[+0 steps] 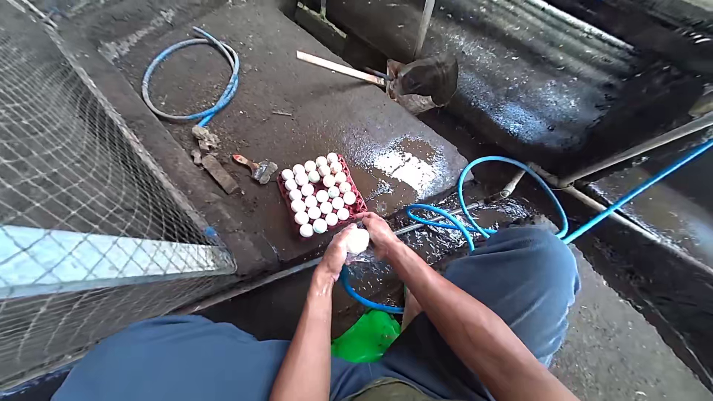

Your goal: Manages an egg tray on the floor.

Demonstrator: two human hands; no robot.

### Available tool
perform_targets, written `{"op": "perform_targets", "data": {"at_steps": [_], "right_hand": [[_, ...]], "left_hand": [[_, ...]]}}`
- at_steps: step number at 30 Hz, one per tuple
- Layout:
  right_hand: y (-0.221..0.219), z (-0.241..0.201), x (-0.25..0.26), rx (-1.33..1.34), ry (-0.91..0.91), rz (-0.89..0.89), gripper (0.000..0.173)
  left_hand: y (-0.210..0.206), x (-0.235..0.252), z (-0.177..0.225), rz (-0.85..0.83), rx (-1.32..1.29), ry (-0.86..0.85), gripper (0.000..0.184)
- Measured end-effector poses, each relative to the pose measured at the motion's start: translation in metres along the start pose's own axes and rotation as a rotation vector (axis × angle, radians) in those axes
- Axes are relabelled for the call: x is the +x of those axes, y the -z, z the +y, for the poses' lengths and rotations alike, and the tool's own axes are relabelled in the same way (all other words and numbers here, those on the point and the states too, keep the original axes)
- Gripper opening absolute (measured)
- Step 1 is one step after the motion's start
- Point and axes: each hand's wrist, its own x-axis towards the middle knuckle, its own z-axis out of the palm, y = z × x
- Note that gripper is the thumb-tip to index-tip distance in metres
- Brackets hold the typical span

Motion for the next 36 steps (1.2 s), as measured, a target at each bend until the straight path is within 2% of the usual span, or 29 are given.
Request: {"op": "perform_targets", "data": {"at_steps": [2,5,7,10,14,15,17,18,20,21,23,25,29,31,33,36], "right_hand": [[0.011,0.011,0.009,-0.212,-0.027,-0.093,0.038],[0.013,0.035,0.008,-0.494,-0.097,-0.407,0.038],[0.008,0.05,0.005,-0.527,-0.074,-0.612,0.043],[0.0,0.061,0.006,-0.469,-0.019,-0.664,0.039],[0.004,0.056,0.013,-0.511,-0.014,-0.57,0.044],[0.008,0.05,0.016,-0.506,-0.034,-0.491,0.048],[0.017,0.036,0.019,-0.383,-0.005,-0.217,0.044],[0.018,0.029,0.02,-0.262,0.045,-0.08,0.04],[0.013,0.011,0.015,-0.039,0.166,0.074,0.037],[0.007,0.003,0.008,-0.016,0.242,0.11,0.039],[-0.004,-0.003,-0.002,-0.139,0.417,0.207,0.043],[0.001,-0.004,0.004,-0.111,0.461,0.235,0.042],[0.007,-0.015,0.016,0.083,0.208,0.299,0.038],[-0.003,-0.018,0.003,-0.037,0.277,0.29,0.04],[-0.007,-0.018,0.0,-0.093,0.322,0.282,0.037],[-0.002,-0.015,0.025,0.063,0.151,0.246,0.036]], "left_hand": [[0.011,0.006,-0.001,-0.062,-0.109,-0.014,0.048],[0.027,0.019,-0.007,-0.14,-0.209,-0.067,0.047],[0.036,0.029,-0.012,-0.163,-0.243,-0.12,0.043],[0.044,0.041,-0.013,-0.112,-0.265,-0.131,0.041],[0.044,0.05,-0.011,-0.05,-0.211,-0.079,0.042],[0.041,0.052,-0.012,-0.035,-0.2,-0.074,0.041],[0.037,0.055,-0.014,0.007,-0.212,-0.072,0.041],[0.034,0.056,-0.013,0.026,-0.215,-0.064,0.041],[0.026,0.056,-0.008,0.012,-0.166,-0.052,0.042],[0.017,0.055,-0.005,0.012,-0.119,-0.043,0.045],[-0.006,0.051,0.002,0.028,0.014,-0.037,0.05],[-0.024,0.05,0.005,-0.016,0.167,-0.066,0.052],[-0.045,0.05,0.001,0.221,0.35,-0.079,0.05],[-0.048,0.051,0.003,0.274,0.231,-0.116,0.05],[-0.041,0.05,0.005,0.249,0.247,-0.096,0.047],[-0.025,0.051,0.007,0.151,0.298,0.062,0.048]]}}
